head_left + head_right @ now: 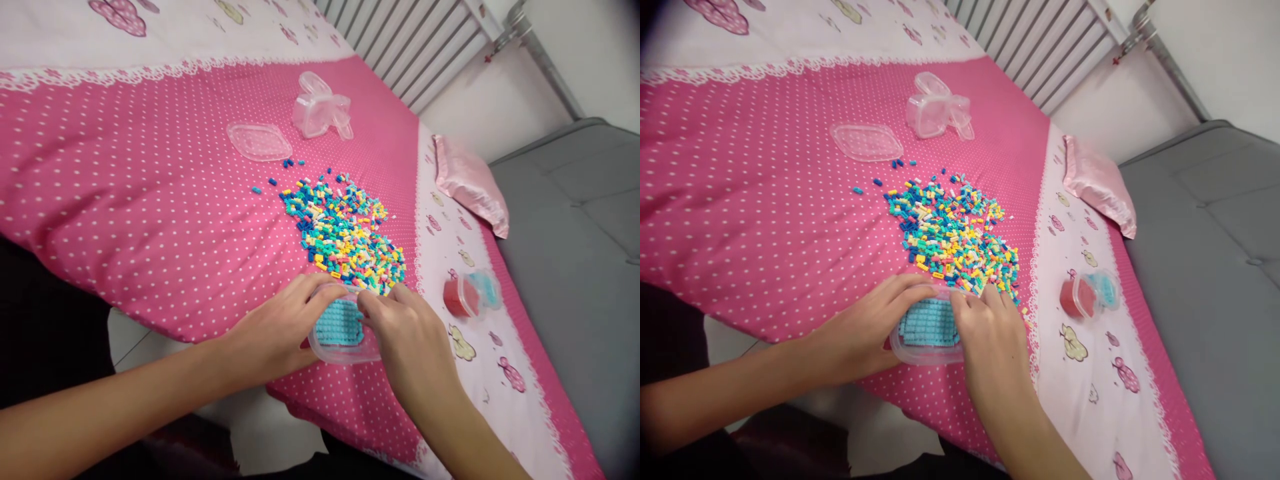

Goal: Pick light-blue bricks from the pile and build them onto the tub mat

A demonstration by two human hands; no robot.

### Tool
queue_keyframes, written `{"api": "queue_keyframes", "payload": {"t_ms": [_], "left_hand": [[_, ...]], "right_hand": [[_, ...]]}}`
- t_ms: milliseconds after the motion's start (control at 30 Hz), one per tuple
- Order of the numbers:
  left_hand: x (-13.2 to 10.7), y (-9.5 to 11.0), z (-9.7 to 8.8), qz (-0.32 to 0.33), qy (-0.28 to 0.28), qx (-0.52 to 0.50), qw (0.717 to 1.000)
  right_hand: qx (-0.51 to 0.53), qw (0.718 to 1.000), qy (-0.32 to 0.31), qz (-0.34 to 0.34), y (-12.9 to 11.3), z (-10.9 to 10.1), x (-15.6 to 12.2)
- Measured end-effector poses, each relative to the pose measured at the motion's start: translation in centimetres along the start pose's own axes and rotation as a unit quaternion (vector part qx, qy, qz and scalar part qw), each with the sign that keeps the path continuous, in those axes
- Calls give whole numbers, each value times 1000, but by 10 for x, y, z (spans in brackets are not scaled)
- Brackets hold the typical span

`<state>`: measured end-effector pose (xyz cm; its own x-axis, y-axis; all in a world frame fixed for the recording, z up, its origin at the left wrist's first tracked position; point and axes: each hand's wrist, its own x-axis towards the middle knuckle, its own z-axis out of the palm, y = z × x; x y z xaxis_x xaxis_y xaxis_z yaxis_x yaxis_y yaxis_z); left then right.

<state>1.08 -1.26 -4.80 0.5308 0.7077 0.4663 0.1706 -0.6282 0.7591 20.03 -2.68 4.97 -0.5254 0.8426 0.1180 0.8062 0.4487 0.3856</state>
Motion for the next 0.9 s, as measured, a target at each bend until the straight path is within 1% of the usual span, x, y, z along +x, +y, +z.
{"api": "queue_keyframes", "payload": {"t_ms": [67, 133, 200, 267, 300, 367, 433, 500, 600, 667, 800, 900], "left_hand": [[0, 0, 0, 5, 1, -1, 1000], [0, -1, -1, 6, -3, -2, 1000], [0, -1, -2, 2, -8, -2, 1000], [0, -2, -3, -1, -8, 4, 1000], [0, -2, -3, -2, -8, 8, 1000], [-2, -4, -3, -3, -9, 16, 1000], [-4, -6, -2, -8, -13, 22, 1000], [-6, -8, -1, -15, -12, 26, 999], [-7, -11, 2, -21, -1, 31, 999], [-8, -13, 3, -20, 9, 32, 999], [-9, -14, 3, -18, 15, 28, 999], [-9, -15, 2, -18, 12, 34, 999]], "right_hand": [[21, 1000, 3, 19, 4, -3, -1], [58, 996, 6, 61, 12, -6, -4], [129, 986, 12, 106, 22, -7, -11], [206, 970, 26, 128, 30, -4, -21], [233, 964, 34, 125, 32, -1, -28], [248, 961, 47, 111, 31, 6, -41], [230, 966, 52, 103, 25, 12, -51], [205, 974, 42, 89, 19, 14, -56], [167, 984, 18, 50, 14, 15, -54], [156, 987, 8, 39, 14, 16, -52], [173, 984, 11, 47, 15, 18, -52], [230, 971, 17, 70, 18, 15, -54]]}}
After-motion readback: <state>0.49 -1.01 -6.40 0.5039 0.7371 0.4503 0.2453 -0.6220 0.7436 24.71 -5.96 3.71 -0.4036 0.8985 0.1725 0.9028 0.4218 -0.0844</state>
